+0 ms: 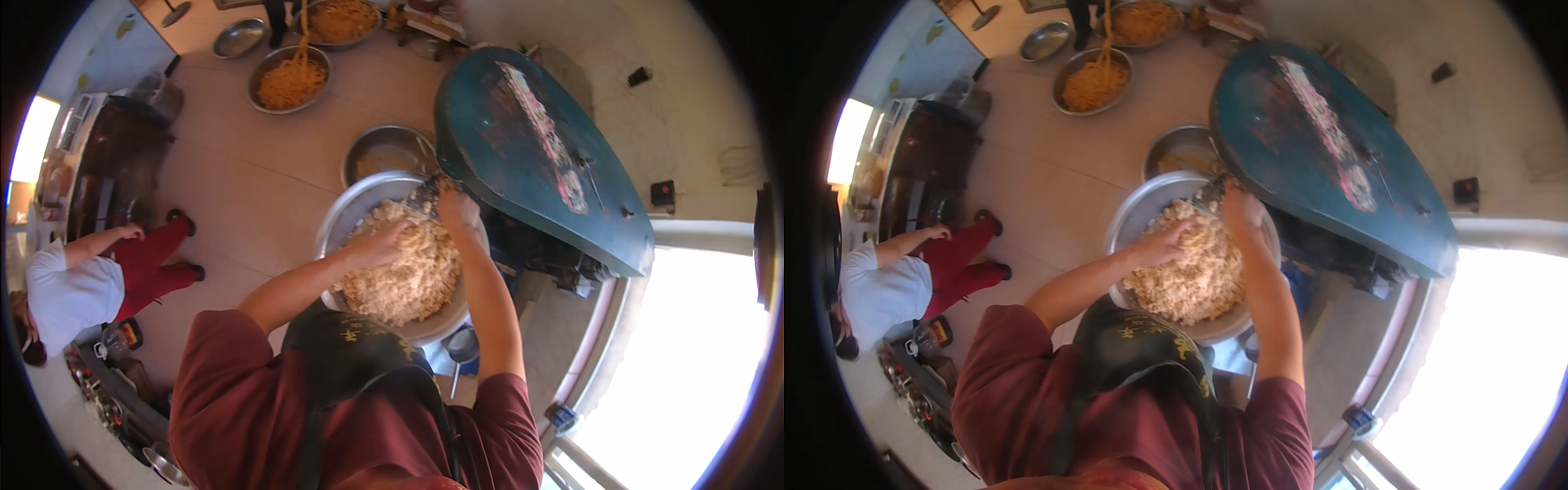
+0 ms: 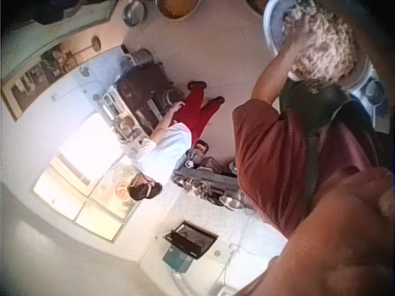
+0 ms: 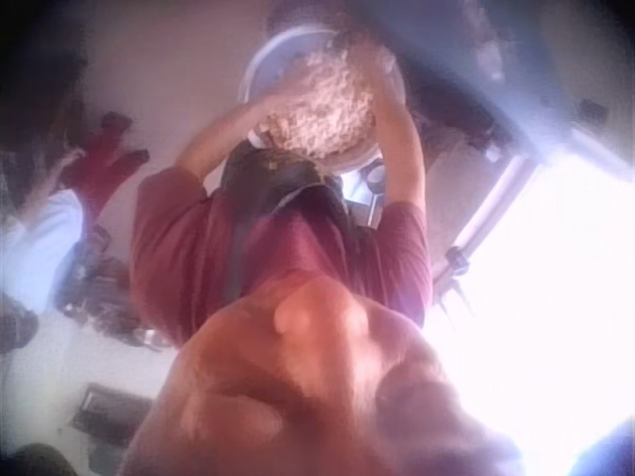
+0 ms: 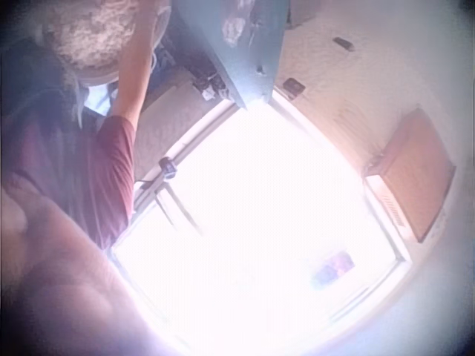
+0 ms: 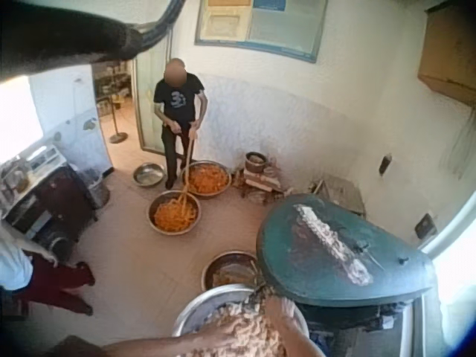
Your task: The person mixes and kneads dough in a large metal bowl by hand and using a wooden paddle, while occasionally adding liquid from a small pot.
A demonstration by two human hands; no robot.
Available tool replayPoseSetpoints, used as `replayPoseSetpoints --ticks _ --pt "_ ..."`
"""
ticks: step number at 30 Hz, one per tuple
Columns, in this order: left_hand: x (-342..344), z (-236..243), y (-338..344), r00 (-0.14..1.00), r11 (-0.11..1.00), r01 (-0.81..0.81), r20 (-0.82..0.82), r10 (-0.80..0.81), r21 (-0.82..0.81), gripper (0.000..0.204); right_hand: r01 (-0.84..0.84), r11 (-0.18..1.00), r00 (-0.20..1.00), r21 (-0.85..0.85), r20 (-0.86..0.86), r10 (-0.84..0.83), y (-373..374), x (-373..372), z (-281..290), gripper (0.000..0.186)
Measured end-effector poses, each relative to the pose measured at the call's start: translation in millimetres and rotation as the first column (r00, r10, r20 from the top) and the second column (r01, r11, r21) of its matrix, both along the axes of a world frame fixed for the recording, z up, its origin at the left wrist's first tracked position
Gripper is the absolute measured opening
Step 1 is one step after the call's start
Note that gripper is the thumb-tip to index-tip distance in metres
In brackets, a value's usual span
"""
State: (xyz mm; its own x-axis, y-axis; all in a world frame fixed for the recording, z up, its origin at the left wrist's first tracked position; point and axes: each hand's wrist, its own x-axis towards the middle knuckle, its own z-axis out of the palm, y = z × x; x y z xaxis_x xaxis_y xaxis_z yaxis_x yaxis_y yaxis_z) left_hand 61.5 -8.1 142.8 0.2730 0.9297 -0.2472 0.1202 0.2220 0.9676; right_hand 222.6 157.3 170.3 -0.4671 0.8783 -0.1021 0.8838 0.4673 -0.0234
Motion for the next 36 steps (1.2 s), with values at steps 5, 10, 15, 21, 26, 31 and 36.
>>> replayPoseSetpoints --ticks 5,10,15,21,26,31,36 --pt "6.7 -3.6 51.7 0.994 0.988 -0.043 -0.09 0.057 0.151 0.066 0.119 0.989 0.98 -0.083 -0.153 -0.13 -24.5 44.7 41.8 0.039" --pt "33.6 28.8 111.6 0.887 0.99 0.012 -0.459 0.056 0.144 0.07 0.096 0.986 0.954 -0.135 -0.271 -0.13 -46.8 79.9 53.4 0.039" --pt "35.5 48.6 107.4 0.773 0.966 -0.101 -0.592 0.227 0.238 0.058 0.086 0.98 0.919 -0.179 -0.366 -0.148 -60.9 103.0 31.7 0.031" --pt "40.2 35.7 104.8 0.749 0.932 -0.084 -0.595 0.292 0.352 0.04 0.05 0.965 0.811 -0.256 -0.553 -0.189 -60.4 87.3 63.6 0.033" --pt "42.3 14.6 103.1 0.768 0.888 -0.086 -0.538 0.349 0.452 0.028 0.059 0.964 0.861 -0.261 -0.475 -0.181 -45.0 65.4 57.0 0.037" --pt "36.0 15.6 96.9 0.745 0.932 -0.037 -0.612 0.266 0.36 0.034 0.075 0.98 0.935 -0.184 -0.328 -0.133 -31.1 53.7 47.7 0.043" --pt "31.8 23.8 65.4 0.815 0.917 -0.151 -0.479 0.326 0.369 0.036 0.071 0.988 0.975 -0.134 -0.198 -0.097 -19.3 37.4 36.7 0.042"
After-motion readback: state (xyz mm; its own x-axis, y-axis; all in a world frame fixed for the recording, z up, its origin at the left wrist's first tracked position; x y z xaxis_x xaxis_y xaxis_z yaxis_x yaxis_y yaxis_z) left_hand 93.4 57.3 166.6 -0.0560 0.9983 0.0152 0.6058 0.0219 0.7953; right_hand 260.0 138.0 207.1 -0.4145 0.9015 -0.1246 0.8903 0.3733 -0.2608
